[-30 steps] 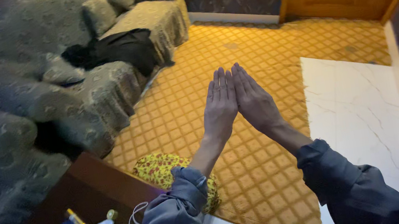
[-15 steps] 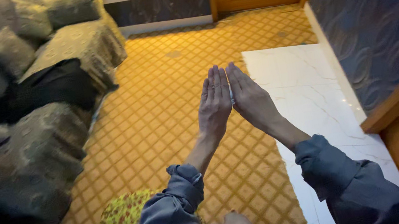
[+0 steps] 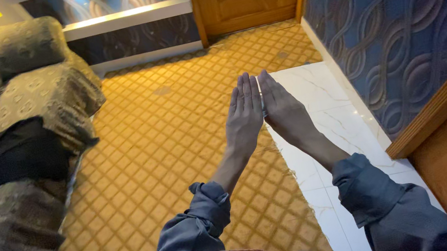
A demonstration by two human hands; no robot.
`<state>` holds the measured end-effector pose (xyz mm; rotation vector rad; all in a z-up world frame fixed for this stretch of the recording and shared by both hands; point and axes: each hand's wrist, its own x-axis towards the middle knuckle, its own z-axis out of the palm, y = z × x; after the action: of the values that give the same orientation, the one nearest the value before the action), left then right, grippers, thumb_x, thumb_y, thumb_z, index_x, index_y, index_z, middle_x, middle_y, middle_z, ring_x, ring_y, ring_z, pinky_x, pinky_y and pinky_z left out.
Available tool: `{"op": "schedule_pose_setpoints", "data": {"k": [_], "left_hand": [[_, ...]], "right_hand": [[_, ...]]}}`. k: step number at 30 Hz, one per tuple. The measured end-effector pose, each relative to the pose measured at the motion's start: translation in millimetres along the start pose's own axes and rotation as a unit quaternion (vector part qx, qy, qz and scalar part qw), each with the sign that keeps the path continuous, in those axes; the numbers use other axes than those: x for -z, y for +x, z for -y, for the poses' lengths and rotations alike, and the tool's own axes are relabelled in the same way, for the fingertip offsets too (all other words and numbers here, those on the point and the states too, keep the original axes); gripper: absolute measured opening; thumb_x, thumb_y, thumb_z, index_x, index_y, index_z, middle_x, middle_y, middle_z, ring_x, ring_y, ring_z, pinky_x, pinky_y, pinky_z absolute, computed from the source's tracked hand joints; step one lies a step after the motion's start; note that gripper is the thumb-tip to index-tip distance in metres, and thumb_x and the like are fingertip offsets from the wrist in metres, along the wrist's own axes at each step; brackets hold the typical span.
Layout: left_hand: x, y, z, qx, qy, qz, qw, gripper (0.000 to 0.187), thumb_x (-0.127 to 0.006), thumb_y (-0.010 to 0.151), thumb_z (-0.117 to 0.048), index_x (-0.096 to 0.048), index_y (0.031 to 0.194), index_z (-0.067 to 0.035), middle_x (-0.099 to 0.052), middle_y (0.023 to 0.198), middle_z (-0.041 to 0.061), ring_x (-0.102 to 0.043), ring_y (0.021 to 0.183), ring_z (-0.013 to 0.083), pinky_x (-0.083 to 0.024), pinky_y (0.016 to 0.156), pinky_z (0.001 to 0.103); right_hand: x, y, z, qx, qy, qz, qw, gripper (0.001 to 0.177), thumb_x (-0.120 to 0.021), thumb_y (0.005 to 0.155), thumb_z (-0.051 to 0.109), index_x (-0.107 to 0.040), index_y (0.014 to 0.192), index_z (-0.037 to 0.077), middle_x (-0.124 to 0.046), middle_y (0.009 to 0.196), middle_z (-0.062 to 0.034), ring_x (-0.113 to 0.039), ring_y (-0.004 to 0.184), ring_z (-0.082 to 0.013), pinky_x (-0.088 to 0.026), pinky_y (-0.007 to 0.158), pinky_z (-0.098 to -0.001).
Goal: The person moves between a bedroom and a living room, placing a small white object into a drawer and then handling a white charger and cable on a coffee table. They repeatedly walk between the rooms and interact with the same objects.
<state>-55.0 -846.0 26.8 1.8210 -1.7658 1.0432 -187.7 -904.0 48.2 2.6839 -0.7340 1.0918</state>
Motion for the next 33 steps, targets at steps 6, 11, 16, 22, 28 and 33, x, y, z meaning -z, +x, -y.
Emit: {"op": "schedule_pose_setpoints", "data": {"k": [6, 11, 16, 22, 28, 33], "left_hand": [[-57, 33, -7, -0.027, -0.007, -0.006, 1.0, 0.062, -0.051, 0.099, -0.01, -0.034, 0.154, 0.011, -0.035, 0.163, 0.028, -0.031, 0.156, 0.0346, -0.026, 0.129, 0.043], [-114, 77, -15, -0.026, -0.038, -0.024, 0.999, 0.061, -0.05, 0.103, -0.013, -0.032, 0.156, 0.011, -0.033, 0.164, 0.029, -0.029, 0.156, 0.0348, -0.022, 0.129, 0.044], [-167, 140, -26, -0.004, -0.023, -0.025, 0.999, 0.063, -0.049, 0.104, -0.013, -0.029, 0.158, 0.01, -0.029, 0.166, 0.026, -0.025, 0.158, 0.0345, -0.02, 0.131, 0.043], [-224, 215, -41, 0.019, -0.03, -0.028, 0.999, 0.064, -0.049, 0.103, -0.012, -0.025, 0.159, 0.012, -0.024, 0.167, 0.028, -0.022, 0.158, 0.037, -0.018, 0.131, 0.044], [-271, 258, -49, 0.02, -0.007, 0.005, 1.0, 0.066, -0.049, 0.099, -0.006, -0.025, 0.158, 0.011, -0.024, 0.167, 0.028, -0.021, 0.158, 0.0364, -0.017, 0.13, 0.044], [-313, 284, -46, 0.021, -0.021, -0.002, 1.0, 0.065, -0.048, 0.099, -0.004, -0.026, 0.158, 0.011, -0.025, 0.167, 0.028, -0.021, 0.158, 0.0368, -0.018, 0.131, 0.044]], "right_hand": [[-28, 11, -54, 0.001, -0.005, -0.002, 1.0, 0.068, -0.06, 0.094, 0.012, -0.034, 0.154, -0.008, -0.039, 0.159, -0.0267, -0.046, 0.144, -0.0374, -0.046, 0.112, -0.0416], [-55, 36, -115, 0.006, -0.053, -0.014, 0.998, 0.068, -0.059, 0.095, 0.013, -0.033, 0.154, -0.009, -0.036, 0.161, -0.0274, -0.037, 0.151, -0.0368, -0.037, 0.121, -0.0425], [-74, 75, -188, 0.031, -0.113, -0.016, 0.993, 0.07, -0.057, 0.096, 0.017, -0.031, 0.155, -0.01, -0.033, 0.162, -0.0281, -0.031, 0.154, -0.0359, -0.026, 0.125, -0.0499], [-96, 122, -272, 0.041, -0.125, -0.029, 0.991, 0.07, -0.055, 0.098, 0.016, -0.029, 0.157, -0.01, -0.032, 0.164, -0.028, -0.029, 0.156, -0.0355, -0.022, 0.128, -0.0493], [-120, 147, -332, 0.049, -0.146, -0.012, 0.988, 0.07, -0.054, 0.098, 0.017, -0.029, 0.157, -0.01, -0.03, 0.164, -0.0284, -0.028, 0.156, -0.0349, -0.021, 0.128, -0.0488], [-150, 168, -371, 0.041, -0.126, -0.003, 0.991, 0.068, -0.052, 0.098, 0.016, -0.029, 0.156, -0.011, -0.03, 0.164, -0.0285, -0.027, 0.155, -0.0348, -0.021, 0.127, -0.0487]]}}
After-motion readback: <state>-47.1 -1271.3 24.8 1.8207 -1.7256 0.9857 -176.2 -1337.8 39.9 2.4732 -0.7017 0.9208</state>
